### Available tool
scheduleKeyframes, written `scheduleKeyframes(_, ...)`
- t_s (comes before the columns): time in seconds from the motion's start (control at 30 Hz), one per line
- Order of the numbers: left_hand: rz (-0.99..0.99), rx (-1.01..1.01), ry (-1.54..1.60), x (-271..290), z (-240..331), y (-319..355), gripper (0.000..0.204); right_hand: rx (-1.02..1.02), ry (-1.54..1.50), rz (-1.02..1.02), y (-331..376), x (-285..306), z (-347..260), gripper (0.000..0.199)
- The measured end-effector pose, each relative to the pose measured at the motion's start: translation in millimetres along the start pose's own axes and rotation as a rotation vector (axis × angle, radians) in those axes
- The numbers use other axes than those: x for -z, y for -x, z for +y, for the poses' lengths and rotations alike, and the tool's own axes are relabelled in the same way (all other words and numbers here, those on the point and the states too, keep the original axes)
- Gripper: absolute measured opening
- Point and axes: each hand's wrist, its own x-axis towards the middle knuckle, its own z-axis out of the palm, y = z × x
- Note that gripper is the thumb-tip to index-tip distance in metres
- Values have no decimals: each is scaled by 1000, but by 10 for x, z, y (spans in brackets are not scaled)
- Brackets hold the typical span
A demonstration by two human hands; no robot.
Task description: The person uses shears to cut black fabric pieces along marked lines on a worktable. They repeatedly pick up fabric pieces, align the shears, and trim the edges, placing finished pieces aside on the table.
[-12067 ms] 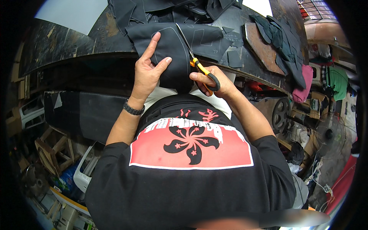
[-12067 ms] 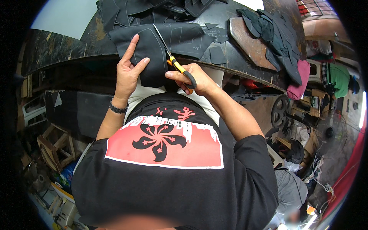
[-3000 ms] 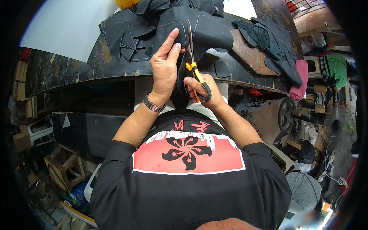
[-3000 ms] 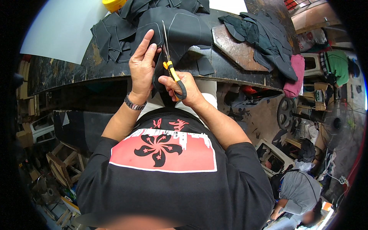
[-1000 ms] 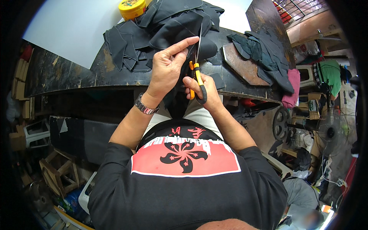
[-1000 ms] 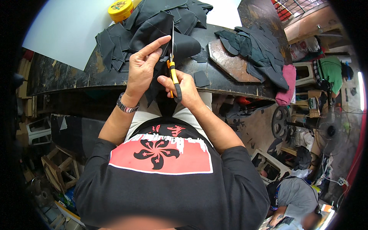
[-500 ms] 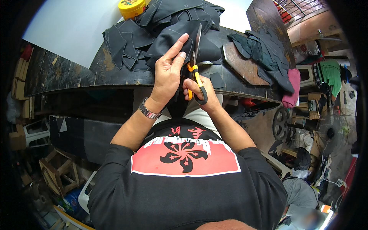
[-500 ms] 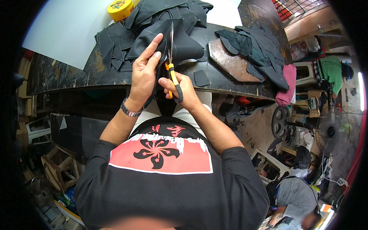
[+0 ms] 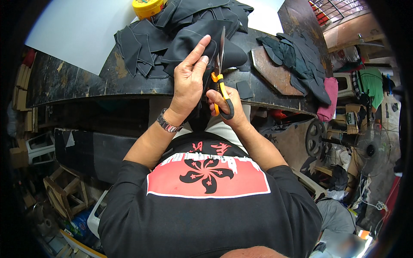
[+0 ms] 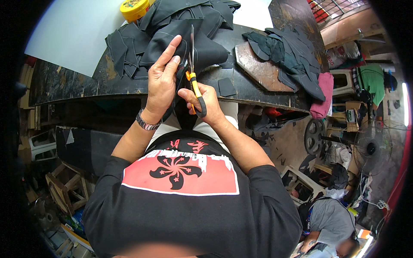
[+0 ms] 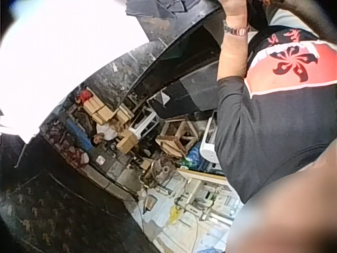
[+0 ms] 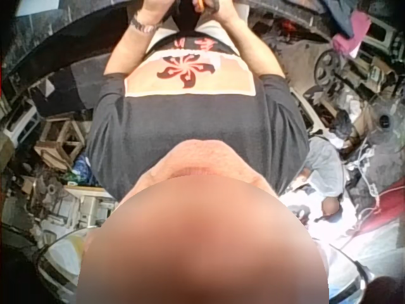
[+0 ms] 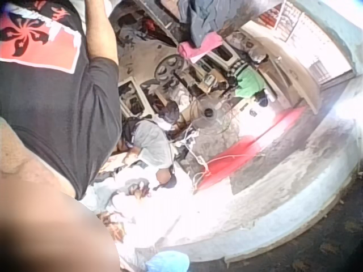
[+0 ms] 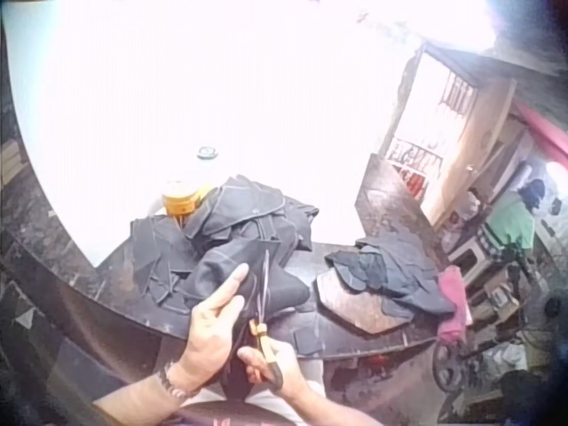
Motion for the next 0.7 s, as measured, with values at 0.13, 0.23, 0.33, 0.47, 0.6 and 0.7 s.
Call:
scheduleKeyframes(0.13, 11, 9, -10, -6, 5, 4, 42, -12, -5, -11, 13, 18, 3, 35)
scheduleKeyframes(0.23, 5, 34, -28, 8, 42, 36, 42, -24, -4, 3, 36, 28, -19, 35)
scheduleKeyframes(0.33, 1, 14, 0, -14, 51, 40, 43, -27, -24, -22, 33, 48, -64, 37)
scheduleKeyframes(0.47, 18, -76, -53, -74, 34, 55, 43, -15, 15, -40, -18, 91, -120, 39)
scheduleKeyframes(0.6, 5, -60, -65, -28, 52, 65, 43, -15, 8, -21, -18, 99, -122, 38)
scheduleKeyframes(0.7, -1, -37, -77, 19, 53, 52, 44, -24, 23, -19, 5, 106, -118, 36)
